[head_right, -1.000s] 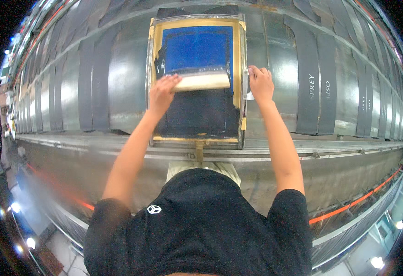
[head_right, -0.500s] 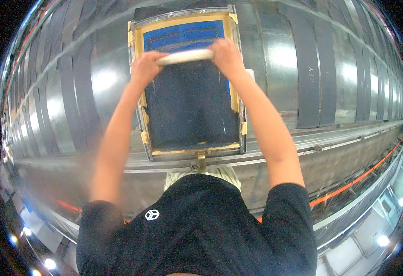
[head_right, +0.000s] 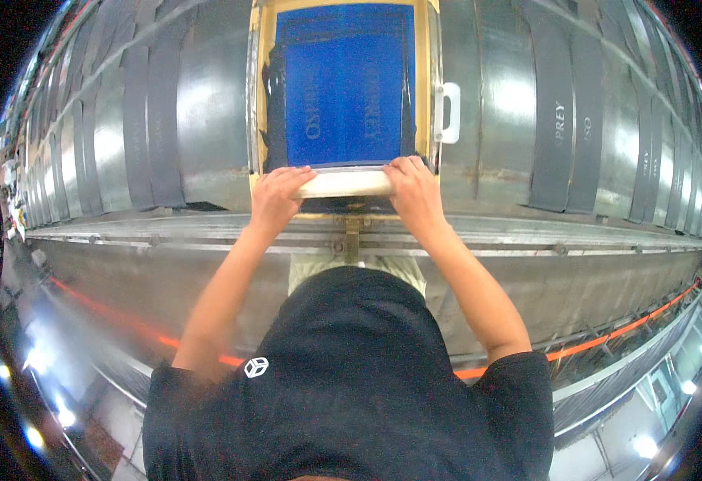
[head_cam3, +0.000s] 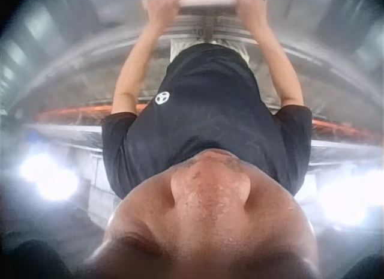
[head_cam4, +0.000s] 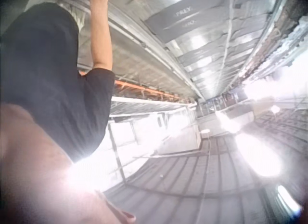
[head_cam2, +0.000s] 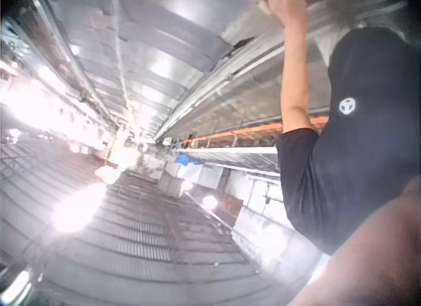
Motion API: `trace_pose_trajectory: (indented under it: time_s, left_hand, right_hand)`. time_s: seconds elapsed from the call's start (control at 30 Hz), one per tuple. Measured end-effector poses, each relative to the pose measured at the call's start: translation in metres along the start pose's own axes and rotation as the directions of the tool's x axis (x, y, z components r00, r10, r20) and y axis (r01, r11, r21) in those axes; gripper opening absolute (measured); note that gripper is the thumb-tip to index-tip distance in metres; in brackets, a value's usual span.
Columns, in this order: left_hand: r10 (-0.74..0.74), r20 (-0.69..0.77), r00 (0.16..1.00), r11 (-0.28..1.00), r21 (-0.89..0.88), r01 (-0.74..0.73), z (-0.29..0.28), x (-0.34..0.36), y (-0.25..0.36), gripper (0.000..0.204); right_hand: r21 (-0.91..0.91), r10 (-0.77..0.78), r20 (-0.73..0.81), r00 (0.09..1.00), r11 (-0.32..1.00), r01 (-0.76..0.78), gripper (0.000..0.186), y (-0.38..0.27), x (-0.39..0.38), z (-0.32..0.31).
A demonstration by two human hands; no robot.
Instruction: The person repeatedly pulls a squeegee across a screen-printing frame to spread blue ink over a mesh screen. The action is performed multiple times in a consistent back-and-forth motion on the same frame.
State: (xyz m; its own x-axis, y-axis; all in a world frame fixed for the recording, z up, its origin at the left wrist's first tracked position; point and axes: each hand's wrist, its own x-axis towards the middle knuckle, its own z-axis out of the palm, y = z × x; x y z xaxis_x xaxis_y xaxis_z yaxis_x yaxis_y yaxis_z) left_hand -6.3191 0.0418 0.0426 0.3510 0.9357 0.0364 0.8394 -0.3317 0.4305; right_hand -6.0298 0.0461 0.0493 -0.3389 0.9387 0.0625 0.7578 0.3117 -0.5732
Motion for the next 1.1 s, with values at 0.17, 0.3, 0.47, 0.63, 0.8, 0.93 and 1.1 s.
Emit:
trace_pose_trajectory:
  time_s: [0.17, 0.3, 0.47, 0.63, 0.8, 0.93, 1.1]
  left_hand:
    - [-0.034, 0.005, 0.999, 0.997, 0.064, 0.033, -0.013, 0.140, -0.050, 0.036]
    - [-0.021, 0.129, 0.991, 0.999, 0.047, 0.015, -0.029, 0.267, -0.097, 0.034]
    - [-0.043, 0.084, 0.995, 0.982, 0.187, 0.027, -0.026, 0.318, -0.109, 0.034]
    - [-0.144, 0.156, 0.977, 0.985, 0.119, 0.126, -0.023, 0.288, -0.088, 0.030]
    - [-0.112, 0.151, 0.982, 0.994, 0.030, 0.108, -0.016, 0.171, -0.049, 0.028]
    - [-0.045, 0.050, 0.998, 0.998, 0.050, 0.043, -0.003, 0.053, -0.015, 0.031]
    - [0.004, 0.013, 1.000, 1.000, 0.030, -0.005, 0.006, -0.015, 0.000, 0.039]
  right_hand:
    - [-0.123, -0.003, 0.015, 1.000, 0.992, 0.005, 0.033, 0.068, 0.134, -0.010]
    - [-0.140, 0.058, 0.058, 0.997, 0.989, -0.049, 0.034, 0.108, 0.247, -0.037]
    - [-0.251, 0.173, 0.070, 0.982, 0.956, -0.150, 0.040, 0.124, 0.295, -0.042]
    - [-0.202, 0.183, 0.024, 0.983, 0.964, -0.175, 0.038, 0.116, 0.263, -0.029]
    - [-0.094, 0.111, 0.000, 0.994, 0.989, -0.110, 0.030, 0.074, 0.142, -0.003]
    - [-0.006, 0.076, -0.065, 0.995, 0.997, -0.076, 0.034, 0.029, 0.031, 0.019]
    - [0.039, 0.060, -0.047, 0.997, 0.998, -0.058, 0.033, 0.002, -0.018, 0.020]
